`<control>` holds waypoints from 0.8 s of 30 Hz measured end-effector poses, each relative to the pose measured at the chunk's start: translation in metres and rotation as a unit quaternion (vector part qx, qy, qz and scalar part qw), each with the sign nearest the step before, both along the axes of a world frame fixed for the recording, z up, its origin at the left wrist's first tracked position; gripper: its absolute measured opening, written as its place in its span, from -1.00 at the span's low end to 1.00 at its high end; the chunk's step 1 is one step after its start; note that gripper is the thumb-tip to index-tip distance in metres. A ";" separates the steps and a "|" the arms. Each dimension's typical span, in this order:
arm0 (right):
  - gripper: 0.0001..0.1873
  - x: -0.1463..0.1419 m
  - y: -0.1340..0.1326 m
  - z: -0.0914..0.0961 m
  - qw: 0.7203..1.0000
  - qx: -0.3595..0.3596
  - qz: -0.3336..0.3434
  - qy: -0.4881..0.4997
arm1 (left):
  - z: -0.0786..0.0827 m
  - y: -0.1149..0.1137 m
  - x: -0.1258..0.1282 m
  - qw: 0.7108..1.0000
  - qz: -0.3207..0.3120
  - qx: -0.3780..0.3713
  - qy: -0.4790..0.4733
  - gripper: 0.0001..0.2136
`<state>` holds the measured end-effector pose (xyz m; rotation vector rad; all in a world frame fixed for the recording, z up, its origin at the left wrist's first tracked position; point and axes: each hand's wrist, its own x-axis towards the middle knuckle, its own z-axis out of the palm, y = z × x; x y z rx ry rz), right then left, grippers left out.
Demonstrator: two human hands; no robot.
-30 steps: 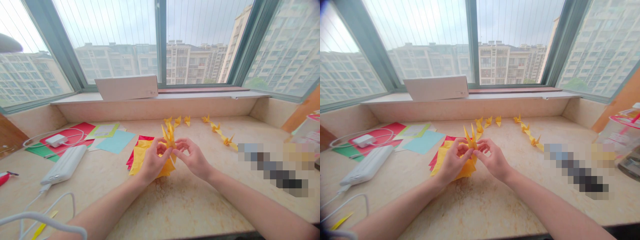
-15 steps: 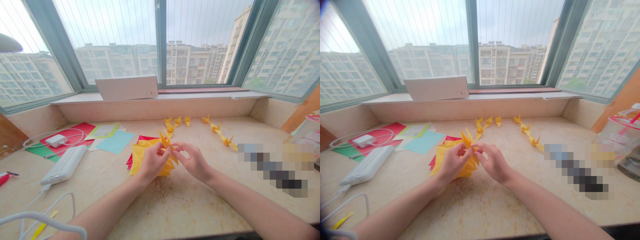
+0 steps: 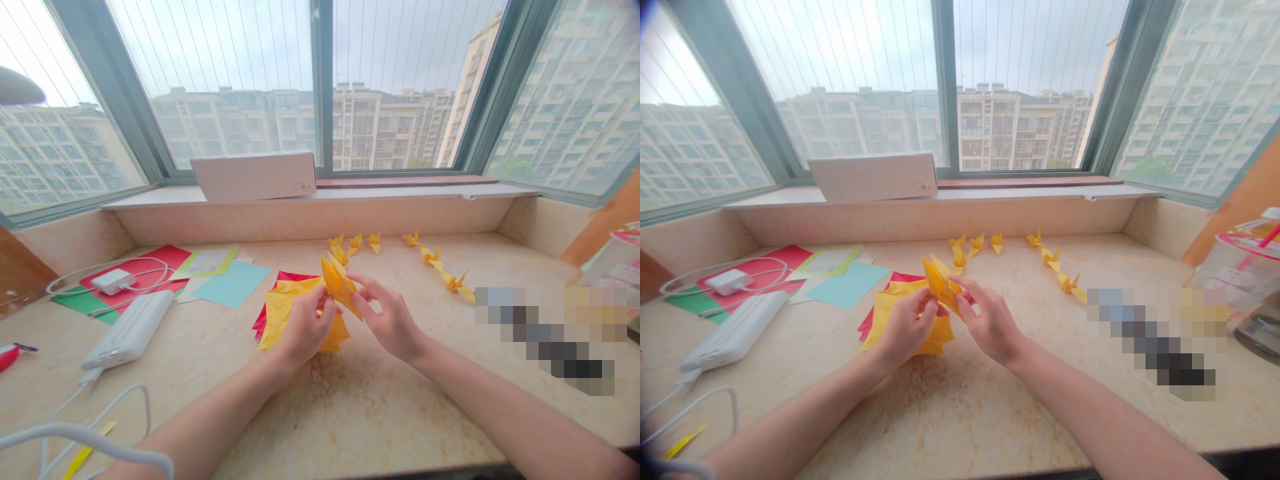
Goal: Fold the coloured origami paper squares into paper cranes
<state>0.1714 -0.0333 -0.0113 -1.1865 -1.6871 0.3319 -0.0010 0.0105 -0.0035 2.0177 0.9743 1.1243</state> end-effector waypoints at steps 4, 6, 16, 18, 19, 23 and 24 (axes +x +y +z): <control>-0.67 0.000 0.000 0.000 1.000 -0.003 0.006 0.016 | 0.001 0.002 0.001 0.995 -0.065 -0.056 -0.048 -0.81; -0.70 0.002 0.003 -0.002 0.999 0.010 -0.007 0.032 | 0.002 0.003 0.001 0.992 -0.087 -0.070 -0.061 -0.81; -0.88 0.012 0.015 -0.006 0.994 0.107 0.004 -0.017 | 0.004 -0.004 0.002 0.995 -0.087 -0.028 -0.035 -0.80; -0.86 0.012 0.015 -0.005 0.994 0.104 0.006 -0.019 | 0.004 -0.003 0.001 0.995 -0.092 -0.019 -0.023 -0.79; -0.86 0.012 0.014 -0.005 0.994 0.104 0.006 -0.020 | 0.005 -0.002 0.001 0.995 -0.098 -0.013 -0.016 -0.79; -0.84 0.012 0.013 -0.006 0.995 0.094 -0.001 -0.021 | 0.008 -0.003 0.000 0.993 -0.115 0.022 0.014 -0.78; -0.82 0.013 0.013 -0.006 0.996 0.089 0.001 -0.021 | 0.008 -0.003 -0.001 0.992 -0.118 0.031 0.020 -0.78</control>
